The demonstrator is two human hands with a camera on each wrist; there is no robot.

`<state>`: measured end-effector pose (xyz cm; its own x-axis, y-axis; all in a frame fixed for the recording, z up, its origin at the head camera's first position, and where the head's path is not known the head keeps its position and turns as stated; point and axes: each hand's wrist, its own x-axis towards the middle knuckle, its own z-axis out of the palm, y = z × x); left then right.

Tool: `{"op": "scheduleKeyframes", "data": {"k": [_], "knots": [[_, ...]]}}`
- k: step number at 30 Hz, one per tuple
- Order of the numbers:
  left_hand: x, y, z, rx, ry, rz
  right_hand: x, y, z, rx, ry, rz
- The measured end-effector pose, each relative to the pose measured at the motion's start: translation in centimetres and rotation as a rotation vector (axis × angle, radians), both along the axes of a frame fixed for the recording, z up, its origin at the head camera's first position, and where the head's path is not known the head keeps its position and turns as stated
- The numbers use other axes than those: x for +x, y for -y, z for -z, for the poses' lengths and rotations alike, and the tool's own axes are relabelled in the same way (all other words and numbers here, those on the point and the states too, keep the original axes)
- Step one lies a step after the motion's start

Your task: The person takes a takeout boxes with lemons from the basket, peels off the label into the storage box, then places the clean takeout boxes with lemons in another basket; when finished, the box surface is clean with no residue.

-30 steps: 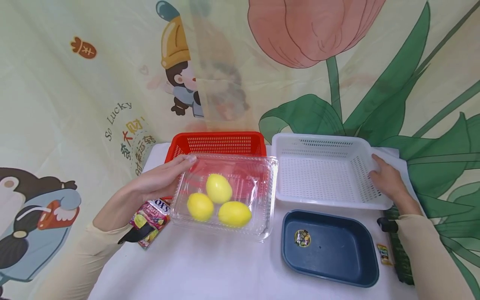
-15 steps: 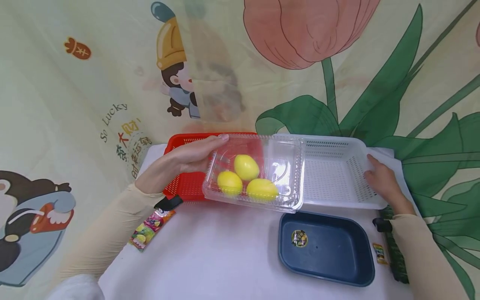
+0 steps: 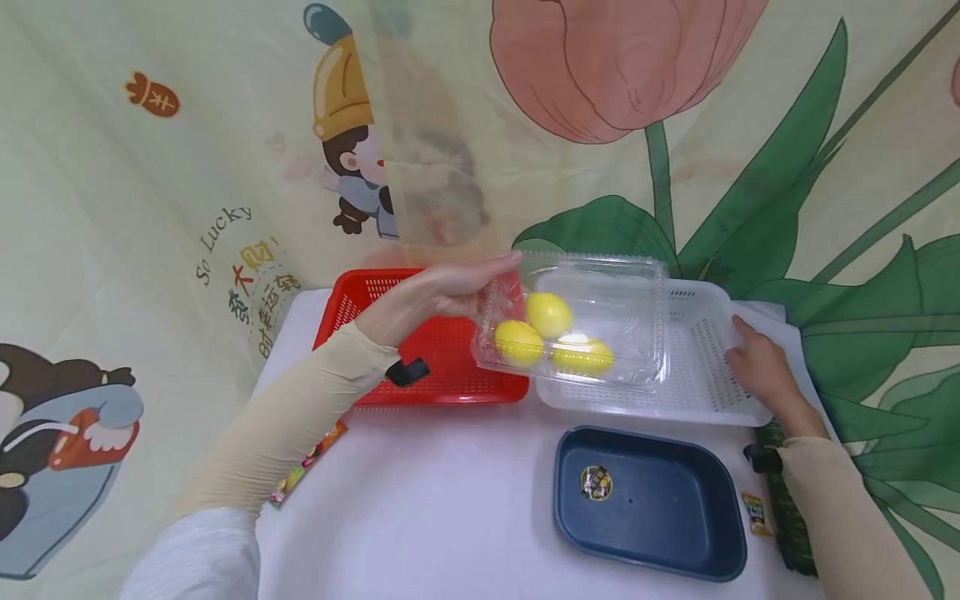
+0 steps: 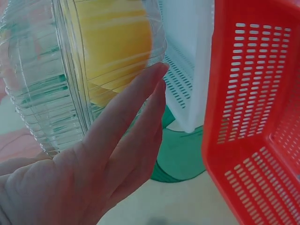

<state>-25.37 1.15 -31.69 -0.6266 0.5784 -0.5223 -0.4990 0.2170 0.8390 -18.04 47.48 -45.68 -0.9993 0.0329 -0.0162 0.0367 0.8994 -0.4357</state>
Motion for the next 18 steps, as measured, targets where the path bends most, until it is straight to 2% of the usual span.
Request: {"op": "scheduleKeyframes", "data": {"k": [6,10,12,18], "knots": [[-1.1,-3.3,0.4,0.004,0.054,0.023,0.2,0.0,0.1,-0.002,-0.003,0.004],[-1.6,-5.2,0.8,-0.014,0.105,-0.018,0.1,0.1,0.1,-0.003,-0.006,0.005],[-1.9,-6.1,1.0,-0.045,0.106,-0.030,-0.1,0.1,0.0,0.000,-0.013,-0.001],[-2.5,-8.7,2.8,-0.060,0.167,-0.033,0.2,0.1,0.3,-0.013,0.005,0.019]]}}
